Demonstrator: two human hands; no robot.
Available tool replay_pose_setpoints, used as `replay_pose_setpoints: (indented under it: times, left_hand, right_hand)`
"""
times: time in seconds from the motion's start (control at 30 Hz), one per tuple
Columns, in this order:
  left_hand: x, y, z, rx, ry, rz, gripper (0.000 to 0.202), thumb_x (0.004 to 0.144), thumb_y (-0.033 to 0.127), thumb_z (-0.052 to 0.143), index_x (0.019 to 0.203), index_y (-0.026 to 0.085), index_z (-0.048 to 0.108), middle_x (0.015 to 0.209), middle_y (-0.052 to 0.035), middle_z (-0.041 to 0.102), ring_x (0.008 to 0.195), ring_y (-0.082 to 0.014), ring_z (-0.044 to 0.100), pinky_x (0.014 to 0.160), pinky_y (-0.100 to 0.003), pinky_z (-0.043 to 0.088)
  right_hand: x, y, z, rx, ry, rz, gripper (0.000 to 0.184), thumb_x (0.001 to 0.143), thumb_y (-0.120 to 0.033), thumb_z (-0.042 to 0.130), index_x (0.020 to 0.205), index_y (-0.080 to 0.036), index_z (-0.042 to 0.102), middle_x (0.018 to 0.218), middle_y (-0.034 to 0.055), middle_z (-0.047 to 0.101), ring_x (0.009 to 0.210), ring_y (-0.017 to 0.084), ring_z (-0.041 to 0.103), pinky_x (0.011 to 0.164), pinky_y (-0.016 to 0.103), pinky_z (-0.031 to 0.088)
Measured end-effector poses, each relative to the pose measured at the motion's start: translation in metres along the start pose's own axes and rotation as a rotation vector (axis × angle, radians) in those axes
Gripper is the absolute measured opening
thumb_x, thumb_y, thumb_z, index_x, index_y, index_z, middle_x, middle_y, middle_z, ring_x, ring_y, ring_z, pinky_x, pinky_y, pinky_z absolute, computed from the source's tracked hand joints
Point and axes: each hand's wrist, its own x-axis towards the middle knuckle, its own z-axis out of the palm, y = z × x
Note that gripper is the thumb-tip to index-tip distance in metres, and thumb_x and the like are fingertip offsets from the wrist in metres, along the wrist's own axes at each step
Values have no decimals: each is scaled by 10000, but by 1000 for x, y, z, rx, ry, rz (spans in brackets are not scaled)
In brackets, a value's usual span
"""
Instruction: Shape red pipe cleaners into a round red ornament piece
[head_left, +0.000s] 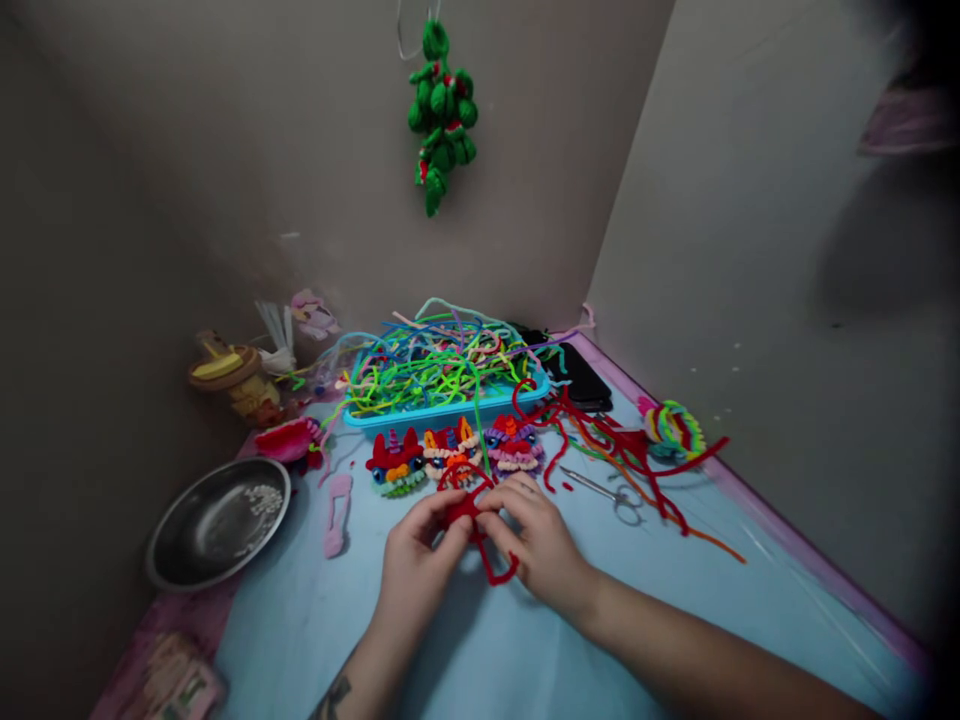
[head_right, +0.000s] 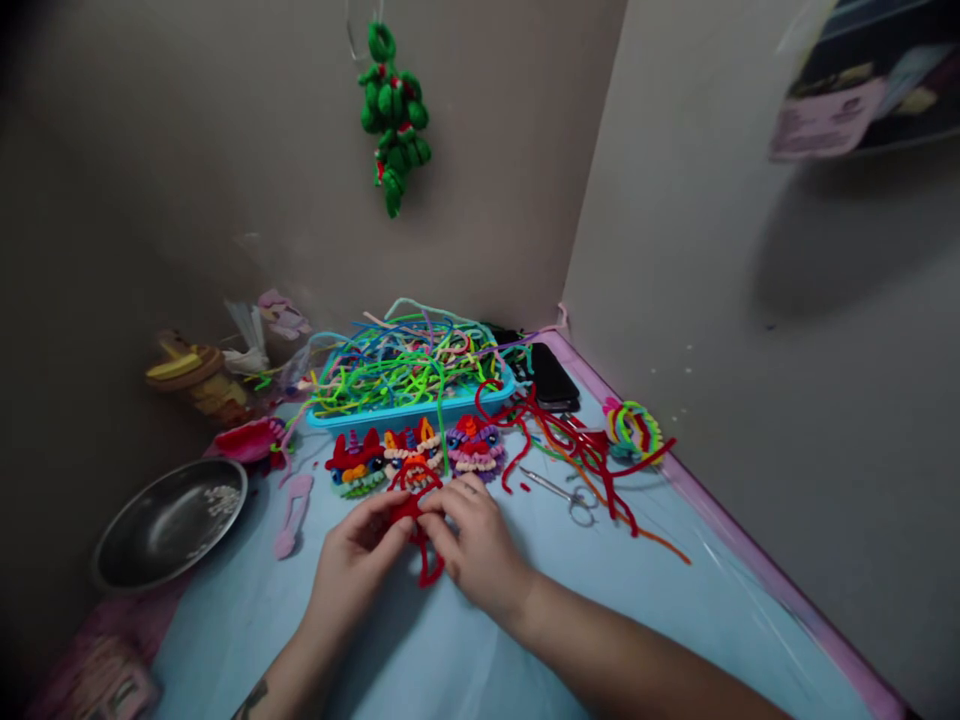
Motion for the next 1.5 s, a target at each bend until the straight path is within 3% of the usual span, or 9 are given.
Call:
replay_pose_setpoints:
  times: [0.43, 0.77, 1.0, 1.17, 1.33, 1.5]
  left_hand:
    - [-1, -6, 0, 93, 33, 31, 218, 718, 269, 651, 910, 170, 678, 856, -55, 701, 769, -179, 632, 723, -274, 497]
    - [-2, -3, -2, 226, -35, 169, 175, 712, 253, 665, 867, 194, 721, 851, -68, 695, 789, -198, 637, 736, -290, 501]
    - [-3, -1, -1, 115, -75, 71, 257, 743, 311, 639, 945, 168, 712, 918, -101, 711, 813, -212, 648, 755, -303, 508]
    - [0, 0, -2, 30, -11, -4, 259, 701, 341, 677, 876, 153, 713, 830, -78, 722, 730, -189, 642, 689, -276, 504]
    - [6, -1, -5, -96, 99, -70, 292, 663, 318, 719, 904, 158, 675, 814, -46, 711, 709, -151, 626, 680, -251, 494]
    - [7, -3, -4, -160, 127, -73, 287, 642, 274, 739, 883, 154, 640, 772, -26, 686, 692, -133, 619, 666, -235, 483]
  right_hand:
    - [1, -2, 1, 51, -62, 62, 79, 829, -156, 539, 799, -207, 591, 772, 21, 605, 796, 172, 504, 692, 292, 419]
    - [4, 0, 1, 125, -45, 138, 166, 796, -148, 565, 639, -198, 570, 658, -13, 587, 727, 156, 517, 688, 282, 396]
    - [4, 0, 3, 37, 7, 121, 184, 801, -116, 495, 640, -204, 501, 693, 3, 543, 777, 176, 484, 693, 302, 389]
    - [5, 1, 1, 60, -7, 119, 166, 808, -121, 499, 668, -204, 533, 719, 9, 559, 803, 182, 490, 734, 322, 399]
    - [2, 2, -1, 31, -1, -6, 265, 752, -47, 496, 929, -223, 586, 956, 51, 551, 972, 219, 468, 858, 388, 390]
    - [-4, -4, 1, -61, -114, -122, 167, 768, -160, 620, 920, -226, 603, 846, 42, 584, 897, 220, 483, 838, 392, 389]
